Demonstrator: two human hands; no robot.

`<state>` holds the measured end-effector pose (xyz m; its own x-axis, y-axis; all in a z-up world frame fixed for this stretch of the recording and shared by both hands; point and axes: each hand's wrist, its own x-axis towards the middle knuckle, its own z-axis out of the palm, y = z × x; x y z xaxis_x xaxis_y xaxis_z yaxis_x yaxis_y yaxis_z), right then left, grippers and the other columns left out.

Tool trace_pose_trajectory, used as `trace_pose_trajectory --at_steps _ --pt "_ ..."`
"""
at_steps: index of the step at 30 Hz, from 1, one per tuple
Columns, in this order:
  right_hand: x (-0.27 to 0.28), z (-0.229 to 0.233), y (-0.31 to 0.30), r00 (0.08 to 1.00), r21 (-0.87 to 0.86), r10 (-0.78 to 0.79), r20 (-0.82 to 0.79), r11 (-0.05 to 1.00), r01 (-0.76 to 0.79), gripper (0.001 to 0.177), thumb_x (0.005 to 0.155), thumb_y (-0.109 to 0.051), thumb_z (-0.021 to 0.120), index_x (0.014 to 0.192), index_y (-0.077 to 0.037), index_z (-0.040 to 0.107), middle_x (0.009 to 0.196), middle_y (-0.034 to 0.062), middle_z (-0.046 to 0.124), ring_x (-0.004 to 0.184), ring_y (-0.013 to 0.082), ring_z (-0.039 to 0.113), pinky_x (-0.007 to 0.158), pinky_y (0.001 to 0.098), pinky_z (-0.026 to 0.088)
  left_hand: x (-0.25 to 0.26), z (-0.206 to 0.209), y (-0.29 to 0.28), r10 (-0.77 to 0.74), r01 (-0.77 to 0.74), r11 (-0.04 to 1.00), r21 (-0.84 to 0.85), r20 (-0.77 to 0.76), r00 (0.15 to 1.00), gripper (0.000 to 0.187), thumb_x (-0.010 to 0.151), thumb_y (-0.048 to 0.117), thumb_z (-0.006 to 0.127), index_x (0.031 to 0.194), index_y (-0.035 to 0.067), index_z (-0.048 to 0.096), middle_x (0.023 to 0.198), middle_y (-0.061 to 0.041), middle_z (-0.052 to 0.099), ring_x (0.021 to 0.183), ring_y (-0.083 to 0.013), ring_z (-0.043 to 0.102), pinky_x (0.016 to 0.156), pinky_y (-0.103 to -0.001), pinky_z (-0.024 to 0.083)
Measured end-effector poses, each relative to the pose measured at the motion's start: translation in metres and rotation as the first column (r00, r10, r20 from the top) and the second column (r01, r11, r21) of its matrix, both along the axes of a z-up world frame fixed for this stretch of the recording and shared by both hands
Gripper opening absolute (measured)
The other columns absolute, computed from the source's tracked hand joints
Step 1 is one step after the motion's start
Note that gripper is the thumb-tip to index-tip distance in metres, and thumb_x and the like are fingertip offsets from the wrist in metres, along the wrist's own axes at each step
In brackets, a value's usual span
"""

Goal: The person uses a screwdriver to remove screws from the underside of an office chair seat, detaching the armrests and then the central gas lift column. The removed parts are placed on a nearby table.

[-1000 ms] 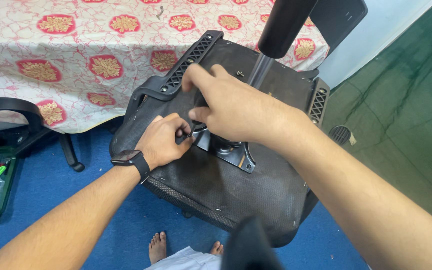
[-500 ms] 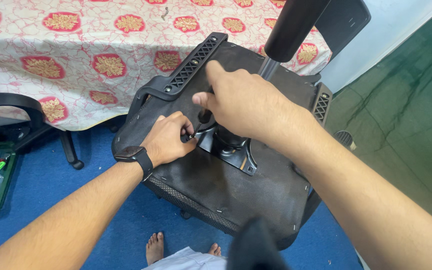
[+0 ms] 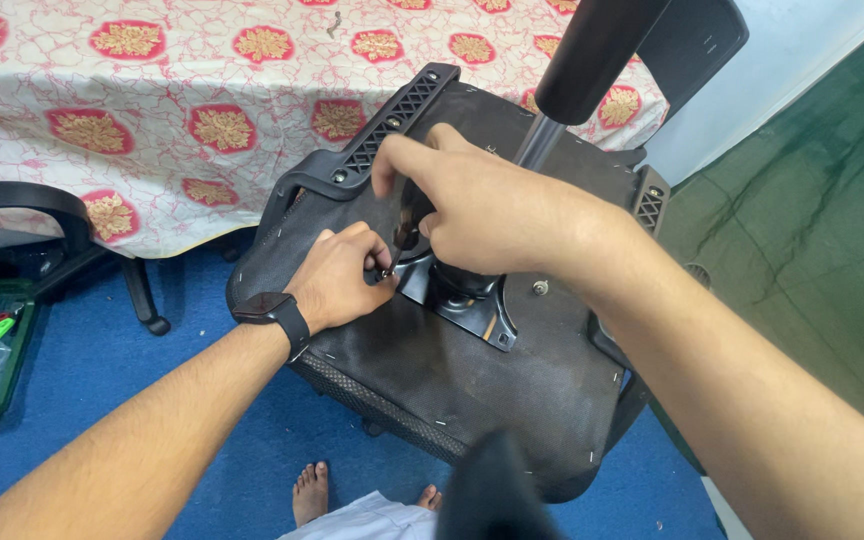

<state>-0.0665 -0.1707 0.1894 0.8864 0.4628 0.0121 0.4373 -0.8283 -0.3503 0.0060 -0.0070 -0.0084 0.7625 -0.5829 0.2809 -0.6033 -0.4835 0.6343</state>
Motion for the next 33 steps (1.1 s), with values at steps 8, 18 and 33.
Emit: trace_pose_trajectory --at_steps 8,18,33 --pt "-0.006 0.009 0.009 0.990 -0.081 -0.134 -0.042 0.988 0.131 0.030 0.092 -0.020 0.063 0.118 -0.007 0.059 0.115 0.0250 0.065 0.107 0.0439 0.067 0.088 0.0506 0.053 -0.003 0.004 0.001 0.001 -0.001 1.000 0.008 -0.009 1.000 0.024 0.072 0.025 0.081 0.083 0.008 0.069 0.085 -0.006 0.067 0.081 -0.0217 0.067 0.084 -0.037 0.044" --pt "-0.002 0.001 0.000 0.998 -0.097 -0.035 0.054 0.994 0.041 0.027 0.088 -0.020 0.069 0.110 -0.006 0.060 0.104 0.0214 0.068 0.107 0.0420 0.067 0.089 0.0499 0.052 -0.002 0.003 0.001 -0.004 0.004 1.000 -0.012 0.000 1.000 0.023 0.073 0.025 0.080 0.084 0.008 0.070 0.084 -0.006 0.067 0.081 -0.0212 0.067 0.085 -0.037 0.044" --pt "-0.002 -0.006 0.000 0.979 0.061 0.115 0.169 0.990 -0.127 0.025 0.074 -0.005 0.070 0.099 -0.009 0.067 0.103 0.0172 0.063 0.105 0.0393 0.065 0.086 0.0468 0.053 0.008 0.000 -0.001 -0.020 0.023 0.999 0.033 -0.071 0.997 0.025 0.073 0.029 0.084 0.078 0.008 0.070 0.085 -0.007 0.068 0.081 -0.0241 0.066 0.080 -0.040 0.047"
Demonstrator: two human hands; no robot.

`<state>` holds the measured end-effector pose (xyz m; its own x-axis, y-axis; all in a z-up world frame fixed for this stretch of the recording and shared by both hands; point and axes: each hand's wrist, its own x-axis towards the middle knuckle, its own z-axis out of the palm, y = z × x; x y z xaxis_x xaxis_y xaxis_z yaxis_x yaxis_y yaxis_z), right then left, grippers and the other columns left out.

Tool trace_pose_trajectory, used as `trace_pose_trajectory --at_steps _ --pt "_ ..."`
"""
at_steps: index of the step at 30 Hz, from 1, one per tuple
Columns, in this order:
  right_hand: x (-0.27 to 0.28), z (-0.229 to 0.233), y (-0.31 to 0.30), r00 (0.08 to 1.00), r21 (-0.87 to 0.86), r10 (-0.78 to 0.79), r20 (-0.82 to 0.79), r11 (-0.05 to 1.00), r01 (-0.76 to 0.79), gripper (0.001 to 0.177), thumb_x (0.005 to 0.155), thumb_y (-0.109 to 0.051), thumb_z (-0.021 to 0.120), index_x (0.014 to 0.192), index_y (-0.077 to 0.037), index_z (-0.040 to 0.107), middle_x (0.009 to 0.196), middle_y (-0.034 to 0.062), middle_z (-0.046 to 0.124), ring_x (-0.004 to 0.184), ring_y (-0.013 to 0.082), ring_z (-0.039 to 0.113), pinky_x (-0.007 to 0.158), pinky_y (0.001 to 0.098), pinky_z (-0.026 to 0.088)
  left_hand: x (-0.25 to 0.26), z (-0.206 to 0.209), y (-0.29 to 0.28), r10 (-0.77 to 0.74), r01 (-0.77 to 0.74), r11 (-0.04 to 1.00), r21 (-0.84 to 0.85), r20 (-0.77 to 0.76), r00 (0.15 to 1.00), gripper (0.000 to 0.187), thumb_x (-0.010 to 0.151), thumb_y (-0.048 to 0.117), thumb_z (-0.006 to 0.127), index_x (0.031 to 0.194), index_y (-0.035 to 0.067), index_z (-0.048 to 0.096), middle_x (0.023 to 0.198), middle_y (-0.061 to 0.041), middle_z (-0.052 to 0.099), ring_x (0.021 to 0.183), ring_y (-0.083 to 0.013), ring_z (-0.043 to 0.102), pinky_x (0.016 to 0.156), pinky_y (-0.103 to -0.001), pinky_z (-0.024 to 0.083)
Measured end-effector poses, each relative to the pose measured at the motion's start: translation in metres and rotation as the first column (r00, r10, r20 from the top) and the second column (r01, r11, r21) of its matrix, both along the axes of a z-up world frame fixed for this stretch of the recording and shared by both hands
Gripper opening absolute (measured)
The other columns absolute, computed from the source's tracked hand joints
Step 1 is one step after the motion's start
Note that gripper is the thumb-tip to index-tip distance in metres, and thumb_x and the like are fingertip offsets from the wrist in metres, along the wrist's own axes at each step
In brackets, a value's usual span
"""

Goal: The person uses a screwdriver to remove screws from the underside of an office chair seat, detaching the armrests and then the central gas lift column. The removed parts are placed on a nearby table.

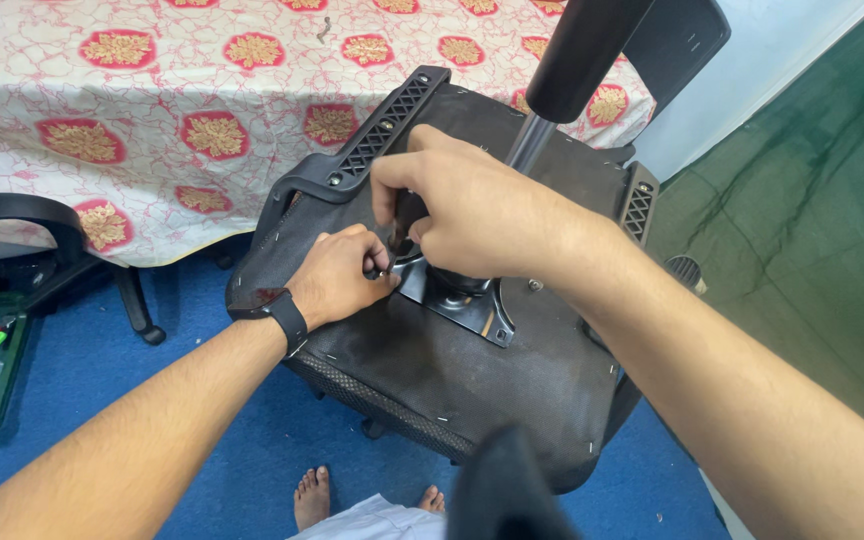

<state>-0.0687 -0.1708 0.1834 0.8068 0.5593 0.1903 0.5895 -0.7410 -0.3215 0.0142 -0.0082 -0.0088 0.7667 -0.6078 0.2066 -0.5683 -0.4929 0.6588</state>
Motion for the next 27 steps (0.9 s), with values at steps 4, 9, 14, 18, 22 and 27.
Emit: trace_pose_trajectory --at_steps 4,9,14,18,22,27 --pt "-0.001 -0.003 0.004 0.990 -0.005 -0.134 -0.046 0.991 0.134 0.046 0.075 -0.009 0.068 0.119 -0.007 0.056 0.108 0.0211 0.059 0.105 0.0431 0.062 0.086 0.0484 0.052 0.002 0.001 0.001 -0.009 0.010 1.000 0.016 -0.041 0.999 0.026 0.072 0.030 0.084 0.079 0.008 0.070 0.086 -0.007 0.068 0.081 -0.0238 0.067 0.080 -0.039 0.049" --pt "-0.005 0.001 0.016 0.783 -0.369 -0.616 -0.088 0.750 0.548 0.039 0.104 -0.038 0.063 0.120 -0.004 0.053 0.106 0.0250 0.066 0.107 0.0452 0.066 0.090 0.0513 0.053 0.006 0.000 0.002 -0.033 0.034 0.999 0.029 -0.060 0.998 0.028 0.073 0.030 0.083 0.083 0.008 0.070 0.088 -0.008 0.068 0.083 -0.0245 0.067 0.080 -0.038 0.050" --pt "-0.009 0.003 0.014 0.940 -0.136 -0.297 -0.168 0.951 0.277 0.040 0.078 -0.004 0.066 0.117 -0.007 0.061 0.124 0.0250 0.056 0.102 0.0436 0.068 0.084 0.0462 0.058 0.004 -0.004 0.001 -0.045 0.045 0.998 0.044 0.016 0.999 0.027 0.074 0.030 0.084 0.084 0.008 0.071 0.090 -0.009 0.068 0.086 -0.0278 0.066 0.084 -0.041 0.045" --pt "-0.009 -0.009 0.021 0.801 -0.253 -0.597 -0.035 0.781 0.571 0.063 0.089 -0.031 0.080 0.128 0.003 0.042 0.118 0.0302 0.050 0.101 0.0494 0.063 0.084 0.0472 0.056 0.006 -0.005 0.002 -0.054 0.054 0.998 0.035 -0.008 0.999 0.027 0.076 0.029 0.083 0.085 0.007 0.070 0.090 -0.009 0.068 0.085 -0.0273 0.067 0.084 -0.042 0.045" --pt "-0.009 -0.010 0.019 0.877 -0.191 -0.479 -0.032 0.864 0.465 0.026 0.096 -0.023 0.064 0.110 -0.002 0.058 0.105 0.0265 0.063 0.099 0.0455 0.067 0.083 0.0488 0.056 0.006 -0.005 0.004 -0.065 0.065 0.998 0.019 0.000 0.998 0.028 0.077 0.030 0.081 0.087 0.007 0.069 0.091 -0.010 0.068 0.084 -0.0285 0.067 0.085 -0.041 0.046" --pt "-0.011 -0.016 0.022 0.905 -0.033 -0.418 -0.080 0.908 0.417 0.054 0.074 -0.003 0.065 0.127 -0.006 0.055 0.123 0.0287 0.053 0.087 0.0460 0.069 0.078 0.0461 0.060 0.008 -0.003 0.004 -0.085 0.084 0.994 0.075 0.015 0.996 0.028 0.080 0.031 0.080 0.089 0.007 0.070 0.094 -0.010 0.068 0.086 -0.0291 0.067 0.087 -0.042 0.045"
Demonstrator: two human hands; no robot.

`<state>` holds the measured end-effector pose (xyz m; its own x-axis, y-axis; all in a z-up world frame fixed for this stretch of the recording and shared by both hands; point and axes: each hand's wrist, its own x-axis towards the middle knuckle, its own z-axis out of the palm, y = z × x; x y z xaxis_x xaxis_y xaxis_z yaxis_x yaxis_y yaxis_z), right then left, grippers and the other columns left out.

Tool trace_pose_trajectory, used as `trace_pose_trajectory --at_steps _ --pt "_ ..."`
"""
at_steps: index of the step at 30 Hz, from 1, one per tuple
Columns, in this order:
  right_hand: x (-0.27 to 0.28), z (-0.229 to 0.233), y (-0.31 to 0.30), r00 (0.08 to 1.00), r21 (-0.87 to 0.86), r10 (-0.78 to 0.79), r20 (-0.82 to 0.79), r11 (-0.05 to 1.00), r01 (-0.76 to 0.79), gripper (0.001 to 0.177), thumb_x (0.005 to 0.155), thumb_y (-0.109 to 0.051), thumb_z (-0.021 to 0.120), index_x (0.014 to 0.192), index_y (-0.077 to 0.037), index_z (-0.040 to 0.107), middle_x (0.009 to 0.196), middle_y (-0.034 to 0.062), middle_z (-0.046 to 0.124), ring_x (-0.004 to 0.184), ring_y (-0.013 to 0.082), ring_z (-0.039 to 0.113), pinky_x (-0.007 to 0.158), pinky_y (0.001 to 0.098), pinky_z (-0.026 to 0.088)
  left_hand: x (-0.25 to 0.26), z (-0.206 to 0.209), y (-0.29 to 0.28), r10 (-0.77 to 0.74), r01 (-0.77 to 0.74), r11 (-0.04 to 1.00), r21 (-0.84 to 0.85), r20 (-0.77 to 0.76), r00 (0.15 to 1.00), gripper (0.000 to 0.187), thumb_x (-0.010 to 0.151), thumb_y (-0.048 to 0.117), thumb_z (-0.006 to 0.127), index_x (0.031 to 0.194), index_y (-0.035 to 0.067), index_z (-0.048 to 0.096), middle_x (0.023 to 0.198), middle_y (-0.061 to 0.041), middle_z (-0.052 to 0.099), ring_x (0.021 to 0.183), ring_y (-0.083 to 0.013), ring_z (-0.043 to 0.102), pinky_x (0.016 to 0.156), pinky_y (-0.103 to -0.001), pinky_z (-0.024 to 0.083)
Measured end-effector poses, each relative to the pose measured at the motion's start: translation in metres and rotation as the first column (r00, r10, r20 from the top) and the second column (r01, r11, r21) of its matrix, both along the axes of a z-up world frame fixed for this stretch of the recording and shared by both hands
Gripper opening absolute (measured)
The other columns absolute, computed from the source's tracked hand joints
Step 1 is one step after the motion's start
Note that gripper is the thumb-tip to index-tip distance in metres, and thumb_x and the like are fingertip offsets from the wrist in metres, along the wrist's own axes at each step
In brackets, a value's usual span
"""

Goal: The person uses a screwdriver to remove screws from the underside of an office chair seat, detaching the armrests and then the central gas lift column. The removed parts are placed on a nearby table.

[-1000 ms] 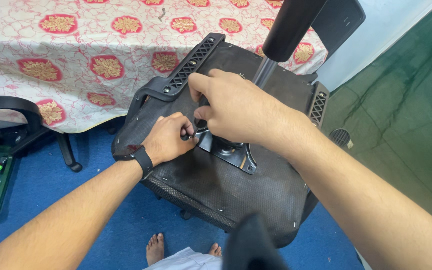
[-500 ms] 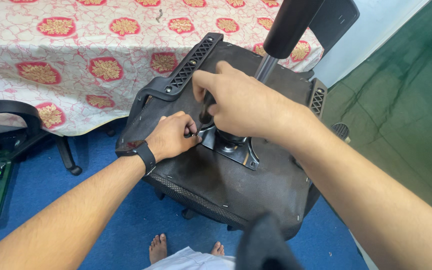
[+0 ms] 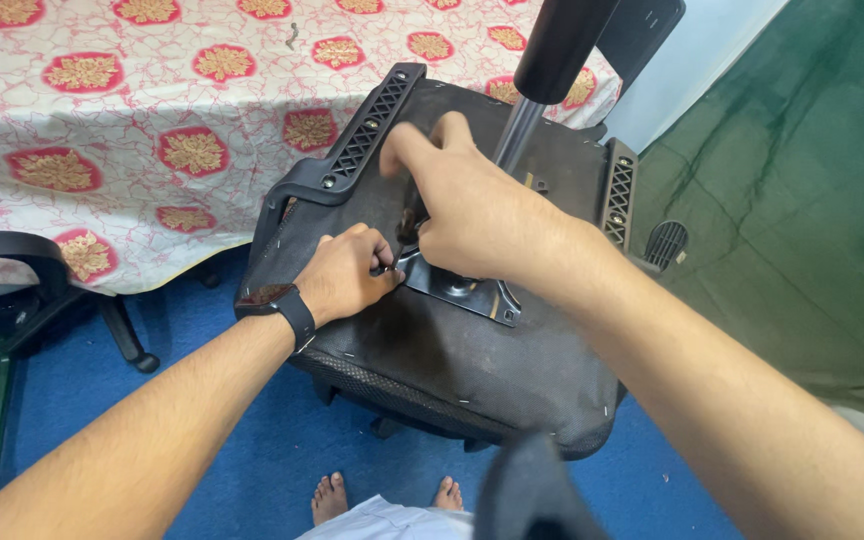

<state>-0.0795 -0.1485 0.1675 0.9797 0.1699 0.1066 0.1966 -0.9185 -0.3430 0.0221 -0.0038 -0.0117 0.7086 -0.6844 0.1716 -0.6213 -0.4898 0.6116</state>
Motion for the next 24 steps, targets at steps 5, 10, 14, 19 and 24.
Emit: trace_pose_trajectory --at_steps 5,10,14,19,24 --pt "0.002 -0.006 0.004 0.976 -0.149 -0.215 0.035 0.964 0.218 0.034 0.103 -0.030 0.070 0.115 -0.001 0.054 0.105 0.0246 0.065 0.099 0.0468 0.068 0.084 0.0520 0.054 0.002 0.001 0.002 -0.033 0.033 0.999 -0.009 0.000 0.999 0.029 0.081 0.032 0.079 0.091 0.007 0.069 0.095 -0.011 0.067 0.087 -0.0296 0.066 0.088 -0.042 0.044" --pt "-0.002 0.001 0.000 0.993 -0.046 0.097 0.072 0.995 -0.094 0.026 0.081 -0.013 0.063 0.107 -0.007 0.062 0.110 0.0264 0.063 0.102 0.0459 0.068 0.083 0.0483 0.058 0.003 -0.001 0.001 -0.053 0.052 0.999 0.013 0.034 0.998 0.028 0.081 0.031 0.079 0.091 0.007 0.069 0.096 -0.011 0.067 0.090 -0.0298 0.065 0.089 -0.042 0.043" --pt "-0.006 0.000 0.013 0.957 -0.213 -0.289 -0.021 0.937 0.278 0.042 0.099 -0.036 0.067 0.119 -0.002 0.054 0.108 0.0266 0.064 0.102 0.0477 0.067 0.085 0.0518 0.055 0.002 -0.003 0.002 -0.048 0.049 0.999 -0.004 0.034 0.998 0.026 0.082 0.030 0.079 0.091 0.007 0.069 0.096 -0.011 0.067 0.092 -0.0303 0.064 0.090 -0.043 0.042" --pt "-0.012 0.010 0.017 0.993 -0.121 -0.117 -0.023 0.986 0.114 0.024 0.090 -0.015 0.066 0.112 -0.006 0.062 0.116 0.0233 0.062 0.105 0.0440 0.067 0.089 0.0492 0.055 0.000 -0.001 -0.003 0.006 -0.005 0.999 0.045 -0.015 1.000 0.027 0.083 0.031 0.078 0.090 0.007 0.069 0.094 -0.011 0.068 0.091 -0.0309 0.065 0.090 -0.044 0.042" --pt "-0.016 0.010 0.024 0.966 -0.079 -0.248 0.071 0.964 0.254 0.059 0.082 -0.022 0.078 0.129 0.001 0.050 0.114 0.0311 0.058 0.099 0.0504 0.062 0.082 0.0536 0.051 0.002 0.000 -0.008 0.010 -0.010 0.998 0.070 0.012 1.000 0.026 0.083 0.032 0.078 0.088 0.007 0.071 0.096 -0.014 0.069 0.099 -0.0328 0.065 0.091 -0.048 0.041"
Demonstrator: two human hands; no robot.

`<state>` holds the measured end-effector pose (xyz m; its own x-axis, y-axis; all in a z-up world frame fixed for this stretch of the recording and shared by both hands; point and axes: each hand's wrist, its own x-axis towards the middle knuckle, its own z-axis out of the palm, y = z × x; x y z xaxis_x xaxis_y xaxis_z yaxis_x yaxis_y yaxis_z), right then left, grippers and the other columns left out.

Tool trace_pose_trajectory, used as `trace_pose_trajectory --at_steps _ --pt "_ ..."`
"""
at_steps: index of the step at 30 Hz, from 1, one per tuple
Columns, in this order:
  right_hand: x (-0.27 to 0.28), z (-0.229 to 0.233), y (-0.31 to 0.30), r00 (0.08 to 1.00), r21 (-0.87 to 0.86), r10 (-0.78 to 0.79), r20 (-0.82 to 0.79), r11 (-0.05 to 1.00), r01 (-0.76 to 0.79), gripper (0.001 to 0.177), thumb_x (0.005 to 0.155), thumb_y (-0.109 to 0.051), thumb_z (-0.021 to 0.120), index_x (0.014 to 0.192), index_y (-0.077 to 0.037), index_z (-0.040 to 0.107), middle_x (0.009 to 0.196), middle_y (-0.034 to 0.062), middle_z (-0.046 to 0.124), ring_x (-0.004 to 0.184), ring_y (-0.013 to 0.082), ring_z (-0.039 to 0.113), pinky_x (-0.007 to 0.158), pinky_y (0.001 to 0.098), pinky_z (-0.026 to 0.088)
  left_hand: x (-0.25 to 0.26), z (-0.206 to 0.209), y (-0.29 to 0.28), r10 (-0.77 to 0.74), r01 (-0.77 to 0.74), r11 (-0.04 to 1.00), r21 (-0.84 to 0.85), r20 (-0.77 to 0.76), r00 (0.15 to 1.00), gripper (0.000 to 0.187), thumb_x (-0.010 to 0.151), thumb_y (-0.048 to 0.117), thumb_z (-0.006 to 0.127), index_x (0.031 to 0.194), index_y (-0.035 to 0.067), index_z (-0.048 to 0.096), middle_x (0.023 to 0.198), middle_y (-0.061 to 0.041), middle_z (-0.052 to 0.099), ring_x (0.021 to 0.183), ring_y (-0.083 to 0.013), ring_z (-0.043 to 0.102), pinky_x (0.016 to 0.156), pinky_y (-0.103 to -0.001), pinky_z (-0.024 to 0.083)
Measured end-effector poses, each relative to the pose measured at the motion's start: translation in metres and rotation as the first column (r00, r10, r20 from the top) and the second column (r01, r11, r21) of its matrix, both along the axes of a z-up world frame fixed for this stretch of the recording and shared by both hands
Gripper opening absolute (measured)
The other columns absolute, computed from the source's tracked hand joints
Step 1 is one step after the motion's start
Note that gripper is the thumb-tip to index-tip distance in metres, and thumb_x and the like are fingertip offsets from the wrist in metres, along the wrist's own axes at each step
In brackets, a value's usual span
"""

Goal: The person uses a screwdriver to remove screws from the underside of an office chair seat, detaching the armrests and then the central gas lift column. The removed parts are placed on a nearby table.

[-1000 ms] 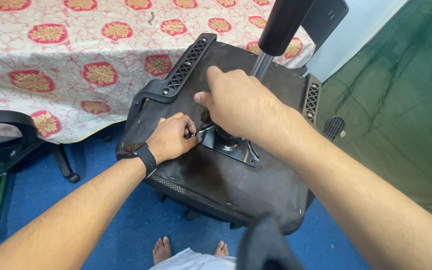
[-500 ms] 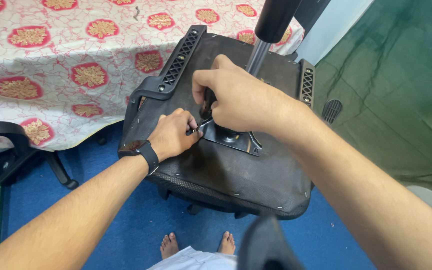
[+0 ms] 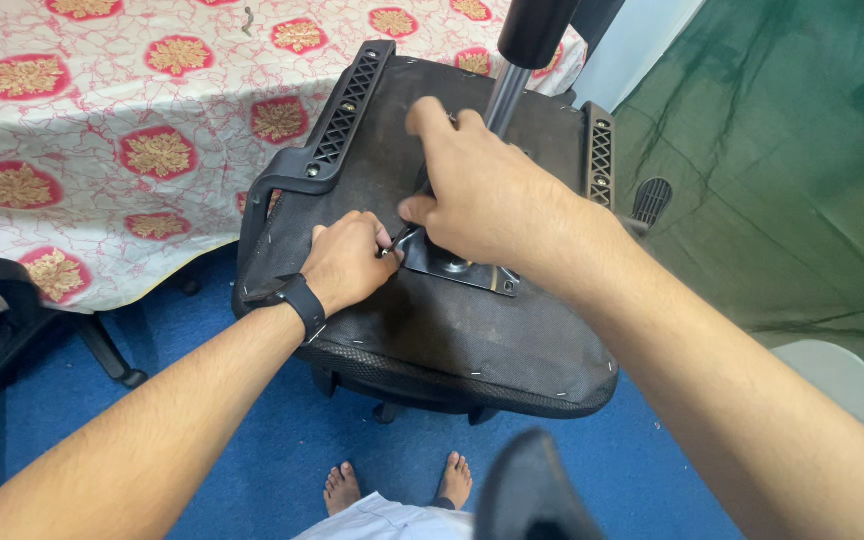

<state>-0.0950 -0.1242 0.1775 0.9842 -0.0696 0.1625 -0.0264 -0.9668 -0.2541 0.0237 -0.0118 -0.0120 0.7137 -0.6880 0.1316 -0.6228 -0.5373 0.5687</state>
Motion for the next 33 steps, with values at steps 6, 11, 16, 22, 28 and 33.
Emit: trace_pose_trajectory --at_steps 6,11,16,22,28,33 --pt "-0.001 -0.002 -0.003 0.998 -0.026 0.056 0.038 0.998 -0.055 0.022 0.089 -0.019 0.073 0.097 0.001 0.067 0.095 0.0233 0.070 0.095 0.0429 0.067 0.082 0.0490 0.052 0.000 0.009 -0.003 0.013 -0.013 0.999 0.037 -0.002 1.000 0.028 0.081 0.031 0.078 0.089 0.005 0.071 0.096 -0.015 0.073 0.099 -0.0352 0.069 0.091 -0.050 0.049" --pt "-0.011 0.005 -0.022 0.994 0.048 -0.031 0.106 0.999 0.026 0.024 0.087 -0.020 0.071 0.102 -0.001 0.069 0.091 0.0205 0.072 0.090 0.0367 0.071 0.080 0.0440 0.054 0.003 0.020 -0.005 0.109 -0.099 0.992 0.075 -0.137 0.985 0.023 0.081 0.027 0.077 0.089 0.006 0.075 0.093 -0.021 0.074 0.093 -0.0407 0.071 0.086 -0.048 0.056" --pt "-0.031 0.020 -0.051 0.980 0.216 -0.130 0.151 0.972 0.096 0.020 0.090 -0.019 0.073 0.102 -0.004 0.072 0.082 0.0111 0.070 0.077 0.0232 0.068 0.070 0.0366 0.052 0.007 0.029 -0.003 0.112 -0.121 0.993 -0.017 -0.268 0.957 0.023 0.076 0.023 0.082 0.084 0.003 0.075 0.084 -0.016 0.077 0.080 -0.0284 0.074 0.076 -0.040 0.057" --pt "-0.064 0.024 -0.085 0.937 0.676 -0.346 -0.049 0.679 0.286 0.015 0.095 -0.016 0.067 0.103 -0.003 0.069 0.077 0.0009 0.062 0.063 0.0083 0.057 0.056 0.0267 0.048 -0.001 0.043 0.003 0.069 -0.099 0.994 -0.039 -0.471 0.880 0.025 0.089 0.028 0.076 0.091 0.003 0.077 0.074 -0.007 0.076 0.063 -0.0130 0.069 0.060 -0.031 0.052" --pt "-0.096 0.023 -0.114 0.915 0.693 -0.397 -0.071 0.640 0.332 0.014 0.096 -0.012 0.067 0.103 -0.001 0.069 0.079 0.0009 0.062 0.063 0.0080 0.055 0.059 0.0247 0.047 -0.040 0.040 -0.025 -0.150 0.099 0.987 -0.125 -0.521 0.840 0.026 0.089 0.028 0.074 0.093 0.003 0.075 0.067 -0.008 0.073 0.059 -0.0132 0.068 0.059 -0.031 0.052" --pt "-0.113 0.022 -0.132 0.899 0.693 -0.436 -0.043 0.635 0.341 0.012 0.097 -0.012 0.066 0.102 -0.001 0.068 0.080 0.0017 0.064 0.063 0.0080 0.057 0.059 0.0242 0.047 -0.080 0.034 -0.058 -0.310 0.207 0.944 -0.258 -0.476 0.823 0.025 0.087 0.025 0.075 0.087 0.000 0.070 0.071 -0.009 0.072 0.060 -0.0190 0.070 0.059 -0.035 0.055"
